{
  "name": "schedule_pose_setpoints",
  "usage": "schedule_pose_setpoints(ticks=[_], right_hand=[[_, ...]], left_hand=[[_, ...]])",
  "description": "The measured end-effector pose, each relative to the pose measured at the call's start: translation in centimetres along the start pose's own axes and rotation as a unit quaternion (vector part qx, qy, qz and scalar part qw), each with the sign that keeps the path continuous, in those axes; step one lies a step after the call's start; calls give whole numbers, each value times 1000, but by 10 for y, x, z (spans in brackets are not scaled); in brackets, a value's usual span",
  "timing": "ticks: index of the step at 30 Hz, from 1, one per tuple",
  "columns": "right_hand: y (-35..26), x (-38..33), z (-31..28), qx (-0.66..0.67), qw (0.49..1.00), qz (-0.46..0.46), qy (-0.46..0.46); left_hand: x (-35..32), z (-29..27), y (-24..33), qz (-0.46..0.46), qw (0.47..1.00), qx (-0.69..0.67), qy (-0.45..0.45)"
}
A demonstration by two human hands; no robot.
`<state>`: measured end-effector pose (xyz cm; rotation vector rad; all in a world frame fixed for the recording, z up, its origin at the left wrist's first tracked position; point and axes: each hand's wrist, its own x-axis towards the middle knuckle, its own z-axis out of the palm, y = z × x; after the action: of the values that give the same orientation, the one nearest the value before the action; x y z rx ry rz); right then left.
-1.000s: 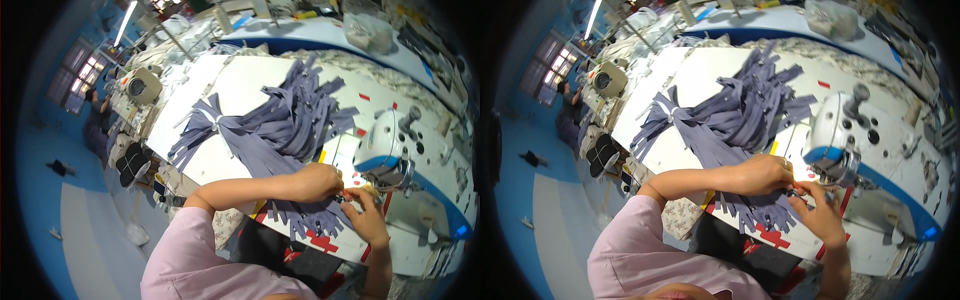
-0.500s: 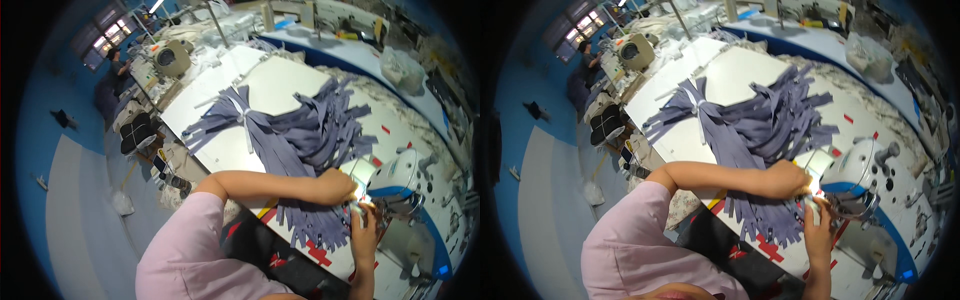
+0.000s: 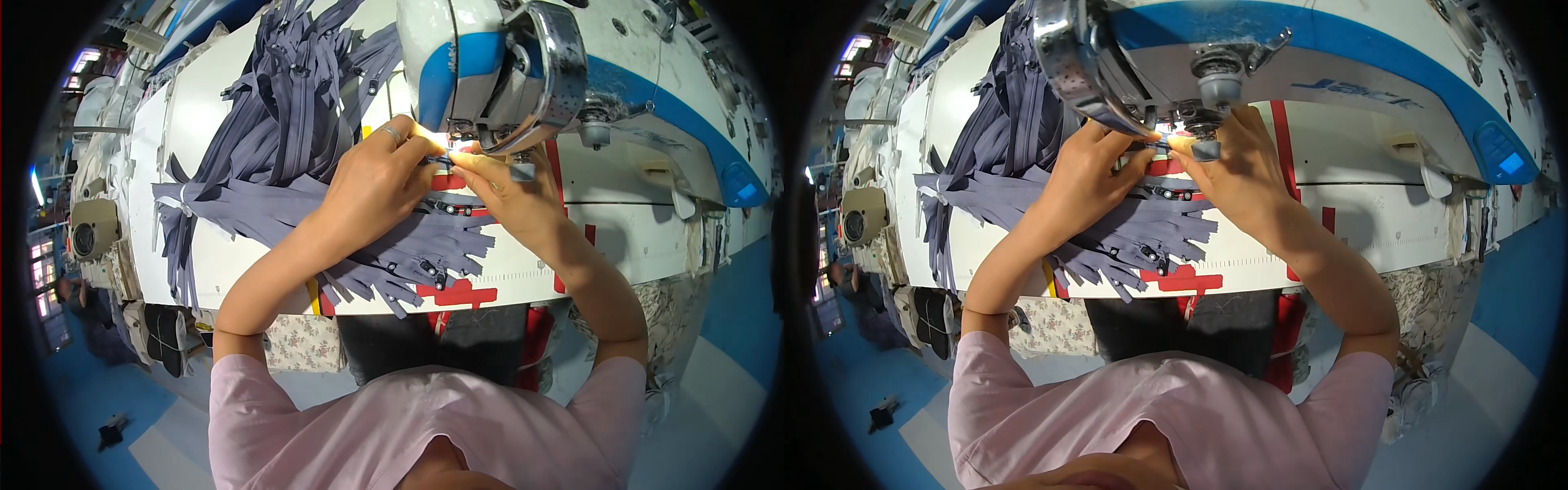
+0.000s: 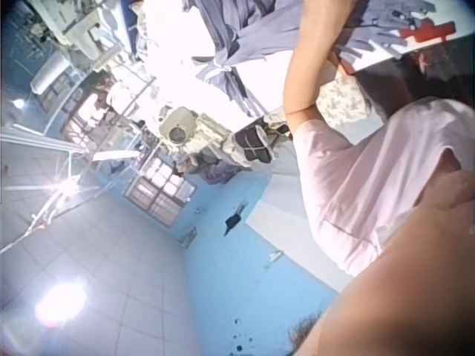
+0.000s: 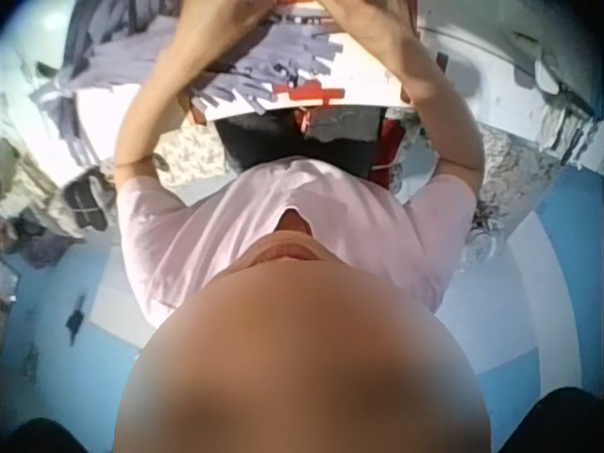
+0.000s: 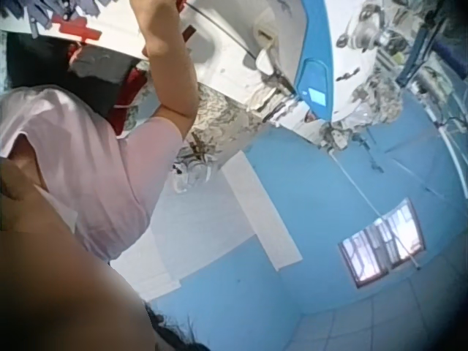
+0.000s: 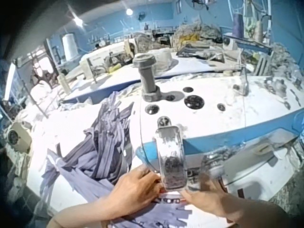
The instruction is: Sewing small fabric tabs onto a collection of zippers using an industrial sewing machine.
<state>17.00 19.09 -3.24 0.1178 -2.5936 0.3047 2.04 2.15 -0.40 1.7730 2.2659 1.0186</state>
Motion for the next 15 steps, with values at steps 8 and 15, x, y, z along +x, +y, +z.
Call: schedule_pose_setpoints(ticks=[8, 15], right_hand=[[-10, 10, -1, 54, 989, 112, 80], [-4, 10, 1, 52, 992, 64, 93]], left_hand=[[-6, 1, -5, -49, 998, 27, -14], [1, 0, -1, -49, 993, 103, 0]])
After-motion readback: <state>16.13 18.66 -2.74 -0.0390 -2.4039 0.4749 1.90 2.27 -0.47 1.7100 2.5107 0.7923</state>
